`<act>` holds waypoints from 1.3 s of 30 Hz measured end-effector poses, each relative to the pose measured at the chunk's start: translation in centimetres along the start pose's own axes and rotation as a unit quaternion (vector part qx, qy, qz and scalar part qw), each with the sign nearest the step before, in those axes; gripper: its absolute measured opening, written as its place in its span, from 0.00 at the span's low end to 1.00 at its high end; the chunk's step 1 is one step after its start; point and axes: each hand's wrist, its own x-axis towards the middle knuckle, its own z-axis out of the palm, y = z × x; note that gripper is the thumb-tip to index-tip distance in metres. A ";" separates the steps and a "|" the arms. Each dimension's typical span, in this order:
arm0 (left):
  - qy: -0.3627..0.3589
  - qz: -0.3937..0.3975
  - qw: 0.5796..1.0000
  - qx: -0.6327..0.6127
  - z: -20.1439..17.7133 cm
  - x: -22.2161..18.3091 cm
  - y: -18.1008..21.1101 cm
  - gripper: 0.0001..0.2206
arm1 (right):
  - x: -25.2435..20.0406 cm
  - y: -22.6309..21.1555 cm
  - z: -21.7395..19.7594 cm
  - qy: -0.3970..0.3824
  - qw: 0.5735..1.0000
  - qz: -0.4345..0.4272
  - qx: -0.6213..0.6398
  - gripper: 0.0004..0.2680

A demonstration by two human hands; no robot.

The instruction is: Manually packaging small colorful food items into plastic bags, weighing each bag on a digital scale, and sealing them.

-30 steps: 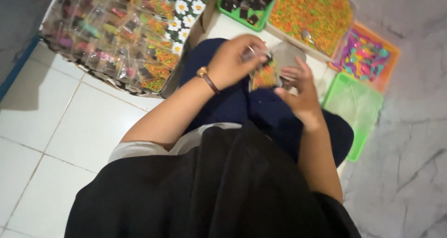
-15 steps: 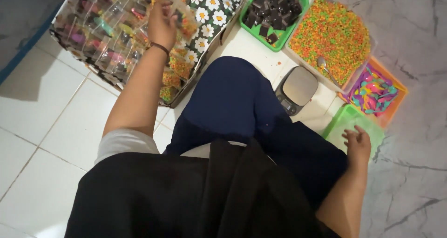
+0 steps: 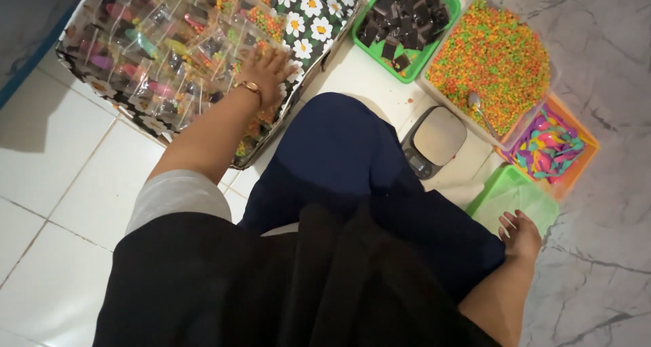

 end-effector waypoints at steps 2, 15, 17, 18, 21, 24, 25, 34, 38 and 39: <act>-0.024 -0.012 1.000 0.012 1.0 0.7 -0.5 0.41 | 0.6 0.6 -0.4 -0.005 1.000 -0.002 0.013 0.13; -0.107 -0.107 0.981 0.123 0.1 -1.3 -0.1 0.71 | 2.0 1.7 -1.3 -0.035 0.997 0.009 0.071 0.14; -0.075 -0.104 0.986 0.107 2.4 -0.7 -0.6 0.62 | 1.7 1.6 -1.2 -0.034 0.997 -0.003 0.072 0.13; -0.046 -0.098 0.990 0.090 3.5 -0.2 -0.9 0.52 | 1.5 1.8 -1.2 -0.033 0.997 -0.013 0.071 0.13; -0.031 -0.110 0.993 -0.027 2.5 -1.0 -0.8 0.39 | 2.1 2.1 -2.0 -0.045 0.996 -0.017 0.071 0.17; 0.003 -0.160 0.981 -0.106 0.3 -1.3 -0.7 0.42 | 3.0 4.6 -4.6 -0.049 0.990 -0.042 0.125 0.15; 0.005 -0.153 0.983 -0.100 0.5 -1.3 -0.8 0.42 | 2.1 4.3 -4.4 -0.043 0.989 -0.041 0.132 0.15; 0.432 0.037 0.877 -0.208 -7.3 -4.5 8.9 0.20 | 12.3 21.0 -11.0 0.151 0.983 0.009 0.108 0.11; 0.218 -0.045 0.957 -0.185 -4.8 -1.2 13.4 0.22 | 8.8 21.2 -11.5 0.148 0.930 -0.081 -0.325 0.09; 0.138 -0.073 0.972 -0.176 -4.1 -0.5 14.6 0.25 | 7.2 17.2 -8.0 0.178 0.982 0.054 -0.030 0.11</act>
